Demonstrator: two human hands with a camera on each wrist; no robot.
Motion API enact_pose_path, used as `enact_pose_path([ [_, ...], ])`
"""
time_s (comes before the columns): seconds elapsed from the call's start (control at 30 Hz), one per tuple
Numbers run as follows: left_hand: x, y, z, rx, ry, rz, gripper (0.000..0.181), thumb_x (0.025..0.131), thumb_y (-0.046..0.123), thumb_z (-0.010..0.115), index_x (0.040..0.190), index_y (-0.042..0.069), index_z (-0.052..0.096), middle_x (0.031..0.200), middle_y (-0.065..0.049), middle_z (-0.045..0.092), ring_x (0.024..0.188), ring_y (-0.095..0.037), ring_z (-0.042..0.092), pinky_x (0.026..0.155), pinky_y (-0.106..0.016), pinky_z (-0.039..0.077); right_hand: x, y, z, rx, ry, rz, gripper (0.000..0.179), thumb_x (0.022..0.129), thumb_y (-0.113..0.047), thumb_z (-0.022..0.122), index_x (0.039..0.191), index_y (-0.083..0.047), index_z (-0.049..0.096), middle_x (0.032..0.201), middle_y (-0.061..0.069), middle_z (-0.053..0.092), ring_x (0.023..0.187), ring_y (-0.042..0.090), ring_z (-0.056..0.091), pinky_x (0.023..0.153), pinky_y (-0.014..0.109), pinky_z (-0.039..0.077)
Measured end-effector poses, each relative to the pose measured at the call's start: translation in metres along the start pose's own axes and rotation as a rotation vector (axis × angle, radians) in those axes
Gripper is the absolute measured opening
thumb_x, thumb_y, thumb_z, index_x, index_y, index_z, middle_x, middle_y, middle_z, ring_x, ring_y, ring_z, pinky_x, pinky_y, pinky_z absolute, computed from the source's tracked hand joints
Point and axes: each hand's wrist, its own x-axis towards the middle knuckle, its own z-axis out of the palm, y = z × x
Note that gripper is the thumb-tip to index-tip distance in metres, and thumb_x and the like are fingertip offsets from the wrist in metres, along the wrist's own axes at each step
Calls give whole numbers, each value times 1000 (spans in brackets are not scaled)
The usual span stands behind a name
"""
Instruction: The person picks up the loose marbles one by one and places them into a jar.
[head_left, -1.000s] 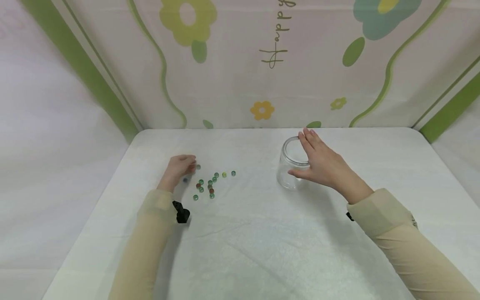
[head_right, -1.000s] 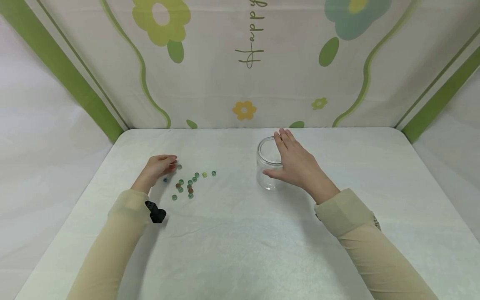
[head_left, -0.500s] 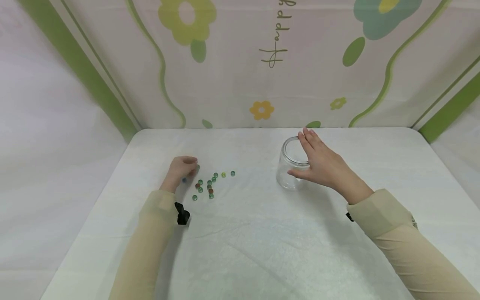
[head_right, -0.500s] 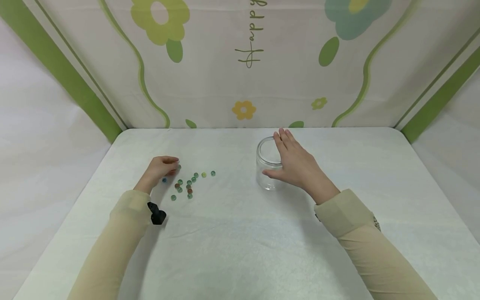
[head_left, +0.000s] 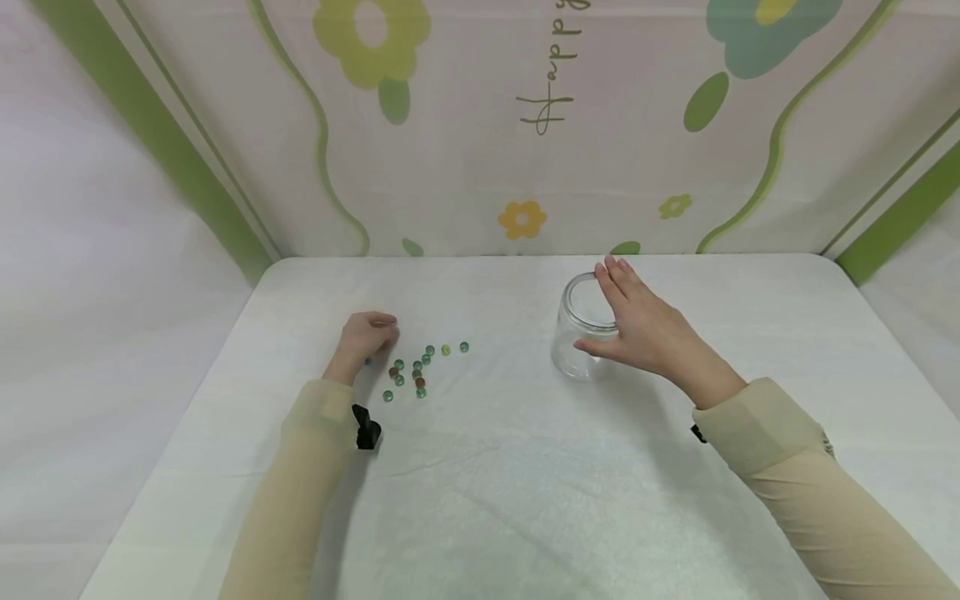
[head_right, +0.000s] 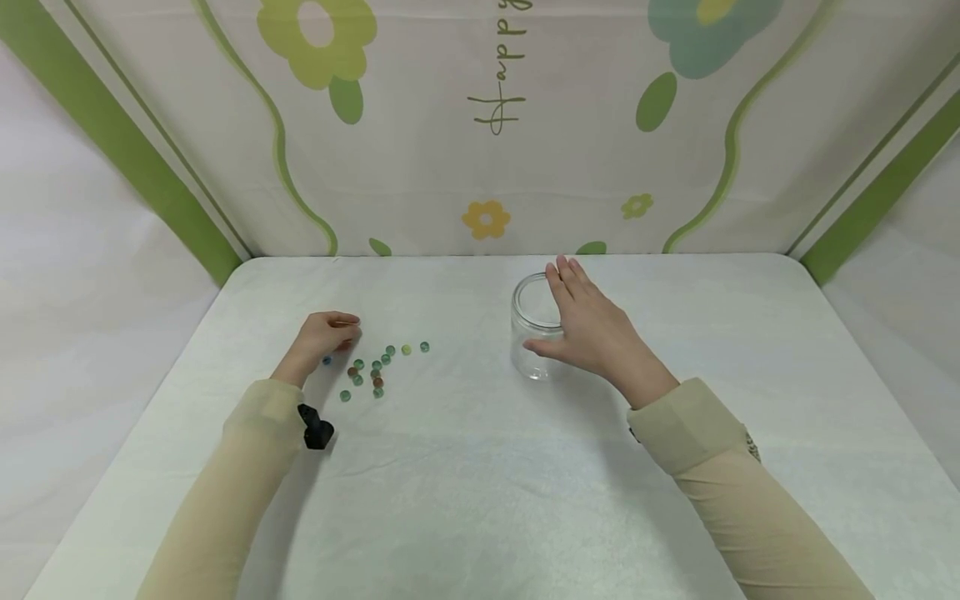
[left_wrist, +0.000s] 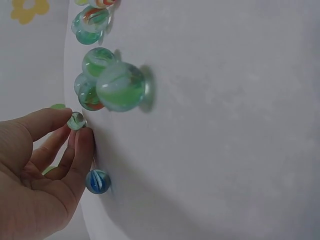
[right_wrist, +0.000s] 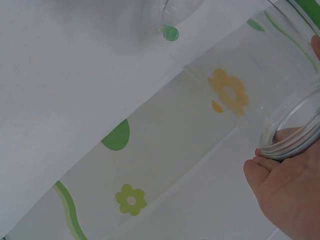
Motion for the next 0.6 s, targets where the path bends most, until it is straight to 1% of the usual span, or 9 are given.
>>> enact_pose_path([
  [0.23, 4, -2, 0, -42, 8, -10, 40, 97, 18, 50, 135, 4, 51, 134, -20, 56, 118, -30, 58, 102, -39, 49, 1, 1, 0, -2, 1, -4, 102, 85, -50, 65, 152, 2, 8, 160, 21, 4, 149, 36, 4, 117, 57, 22],
  [0.37, 2, 0, -1, -76, 13, -20, 42, 97, 20, 50, 138, 7, 49, 137, -18, 55, 122, -30, 55, 106, -41, 46, 2, 1, 0, -4, -1, -4, 102, 85, -50, 65, 152, 2, 7, 160, 21, 4, 149, 36, 3, 117, 57, 22],
  [0.47, 0, 5, -1, -151, -4, -26, 45, 98, 22, 50, 141, 9, 46, 138, -16, 54, 126, -29, 53, 109, -40, 44, 2, 1, 0, -5, -4, -6, 102, 85, -50, 65, 152, 2, 7, 160, 21, 3, 149, 36, 3, 118, 57, 22],
  [0.6, -2, 15, -1, -295, -50, -18, 47, 99, 21, 51, 144, 8, 42, 140, -15, 52, 126, -26, 54, 107, -33, 46, 2, 1, -1, -7, -7, -4, 102, 85, -50, 65, 152, 2, 7, 160, 21, 3, 149, 36, 3, 118, 57, 22],
])
